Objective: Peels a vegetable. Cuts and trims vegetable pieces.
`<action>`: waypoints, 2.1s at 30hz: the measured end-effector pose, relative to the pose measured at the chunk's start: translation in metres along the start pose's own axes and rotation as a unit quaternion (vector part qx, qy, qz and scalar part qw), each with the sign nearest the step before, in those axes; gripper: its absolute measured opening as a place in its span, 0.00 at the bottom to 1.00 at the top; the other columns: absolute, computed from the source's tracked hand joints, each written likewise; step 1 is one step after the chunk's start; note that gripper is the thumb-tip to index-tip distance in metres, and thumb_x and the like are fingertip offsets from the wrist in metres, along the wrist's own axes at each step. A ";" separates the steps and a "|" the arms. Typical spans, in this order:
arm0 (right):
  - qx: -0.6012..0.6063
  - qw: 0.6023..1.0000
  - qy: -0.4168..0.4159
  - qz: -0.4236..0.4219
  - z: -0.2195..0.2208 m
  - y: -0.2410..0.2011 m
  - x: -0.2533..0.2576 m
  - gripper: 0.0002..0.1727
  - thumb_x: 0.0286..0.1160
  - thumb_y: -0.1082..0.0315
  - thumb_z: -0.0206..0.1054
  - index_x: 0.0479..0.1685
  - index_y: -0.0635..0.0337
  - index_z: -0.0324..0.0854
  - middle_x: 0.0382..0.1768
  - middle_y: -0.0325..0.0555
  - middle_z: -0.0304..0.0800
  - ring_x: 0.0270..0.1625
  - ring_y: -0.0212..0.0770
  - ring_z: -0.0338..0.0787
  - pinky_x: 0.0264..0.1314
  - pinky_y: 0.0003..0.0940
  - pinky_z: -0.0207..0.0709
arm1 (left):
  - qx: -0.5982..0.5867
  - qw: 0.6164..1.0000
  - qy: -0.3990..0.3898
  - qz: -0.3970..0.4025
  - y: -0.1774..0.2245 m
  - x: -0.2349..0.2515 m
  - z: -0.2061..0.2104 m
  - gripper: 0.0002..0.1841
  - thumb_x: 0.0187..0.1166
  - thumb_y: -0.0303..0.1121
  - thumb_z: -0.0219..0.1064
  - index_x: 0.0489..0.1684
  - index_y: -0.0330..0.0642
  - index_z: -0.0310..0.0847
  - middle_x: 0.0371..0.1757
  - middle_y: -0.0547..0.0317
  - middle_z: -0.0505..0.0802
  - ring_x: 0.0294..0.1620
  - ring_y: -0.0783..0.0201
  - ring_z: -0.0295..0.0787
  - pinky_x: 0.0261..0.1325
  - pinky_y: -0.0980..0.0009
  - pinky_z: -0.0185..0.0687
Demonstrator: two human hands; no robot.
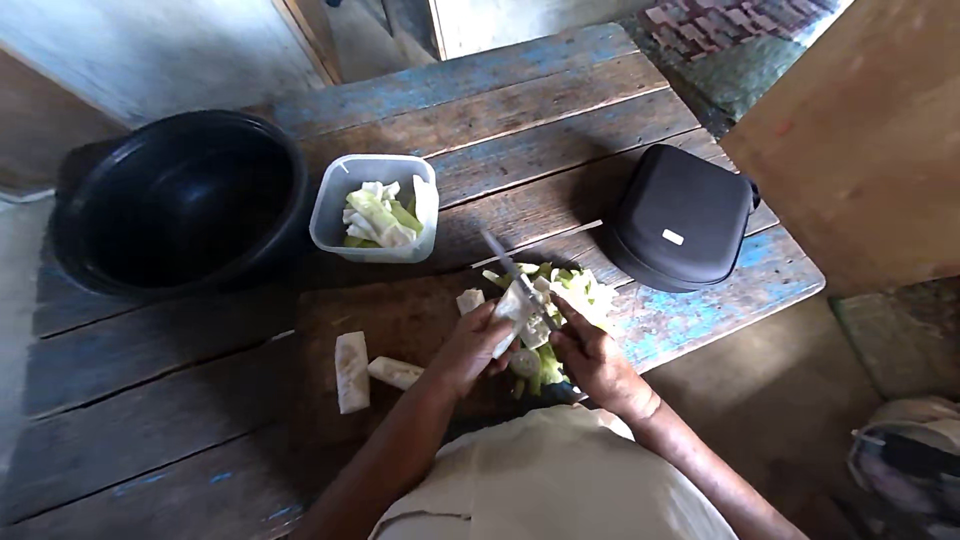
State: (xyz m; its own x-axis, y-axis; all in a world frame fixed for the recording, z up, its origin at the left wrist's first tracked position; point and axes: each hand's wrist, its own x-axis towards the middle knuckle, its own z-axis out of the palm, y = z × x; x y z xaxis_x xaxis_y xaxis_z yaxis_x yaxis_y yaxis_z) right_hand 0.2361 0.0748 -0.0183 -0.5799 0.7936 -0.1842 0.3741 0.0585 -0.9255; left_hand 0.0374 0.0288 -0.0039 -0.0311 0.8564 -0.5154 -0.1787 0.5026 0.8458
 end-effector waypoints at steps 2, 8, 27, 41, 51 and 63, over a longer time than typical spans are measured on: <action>-0.047 0.998 -0.020 -0.038 0.004 0.000 -0.002 0.35 0.85 0.59 0.59 0.89 0.67 0.58 0.34 0.45 0.85 0.29 0.31 0.80 0.37 0.28 0.78 | 0.043 0.999 -0.023 0.007 0.006 0.000 0.000 0.07 0.90 0.28 0.54 0.54 0.38 0.76 0.28 0.61 0.86 0.16 0.75 0.75 0.19 0.83 0.71; -0.046 0.992 -0.068 -0.091 -0.002 0.008 -0.005 0.38 0.86 0.59 0.58 0.91 0.66 0.53 0.37 0.45 0.88 0.32 0.30 0.81 0.41 0.27 0.78 | 0.094 0.989 -0.110 -0.005 0.020 0.000 -0.019 0.08 0.80 0.23 0.62 0.53 0.39 0.79 0.25 0.63 0.85 0.13 0.78 0.70 0.16 0.85 0.65; 0.221 0.975 0.013 0.019 0.020 -0.031 0.012 0.10 0.86 0.64 0.59 0.49 0.63 0.78 0.20 0.33 0.78 0.15 0.26 0.76 0.18 0.22 0.74 | -0.324 0.920 -0.015 0.220 -0.007 0.031 0.026 0.28 0.91 0.54 0.40 0.71 0.45 0.75 0.54 0.53 0.93 0.54 0.59 0.92 0.58 0.62 0.89; -0.009 0.994 -0.020 -0.107 0.015 -0.028 0.004 0.35 0.90 0.62 0.52 0.92 0.70 0.50 0.37 0.45 0.85 0.31 0.29 0.80 0.38 0.24 0.78 | -0.370 0.895 -0.018 0.250 0.026 0.037 0.036 0.45 0.86 0.64 0.15 0.60 0.40 0.75 0.57 0.44 0.93 0.62 0.49 0.91 0.67 0.54 0.85; -0.012 0.997 -0.029 -0.070 0.019 -0.024 0.003 0.36 0.90 0.62 0.52 0.93 0.66 0.46 0.37 0.45 0.85 0.31 0.29 0.79 0.39 0.25 0.77 | -0.349 0.904 0.063 0.239 0.023 0.031 0.044 0.47 0.85 0.65 0.16 0.59 0.36 0.78 0.51 0.43 0.95 0.56 0.51 0.94 0.61 0.57 0.89; -0.020 0.996 0.056 -0.069 0.036 -0.012 0.007 0.35 0.86 0.62 0.58 0.90 0.67 0.55 0.36 0.49 0.89 0.35 0.37 0.86 0.47 0.34 0.82 | -0.326 0.919 0.111 0.193 0.007 0.032 0.050 0.38 0.92 0.58 0.21 0.61 0.39 0.75 0.49 0.49 0.96 0.54 0.57 0.94 0.59 0.62 0.88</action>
State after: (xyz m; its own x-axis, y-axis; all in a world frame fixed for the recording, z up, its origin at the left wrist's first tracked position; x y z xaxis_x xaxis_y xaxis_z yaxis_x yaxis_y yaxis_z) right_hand 0.2017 0.0584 -0.0208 -0.5442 0.8388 -0.0169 0.3271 0.1935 -0.9249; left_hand 0.0840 0.0658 -0.0082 -0.4028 0.8745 -0.2702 -0.6604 -0.0732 0.7473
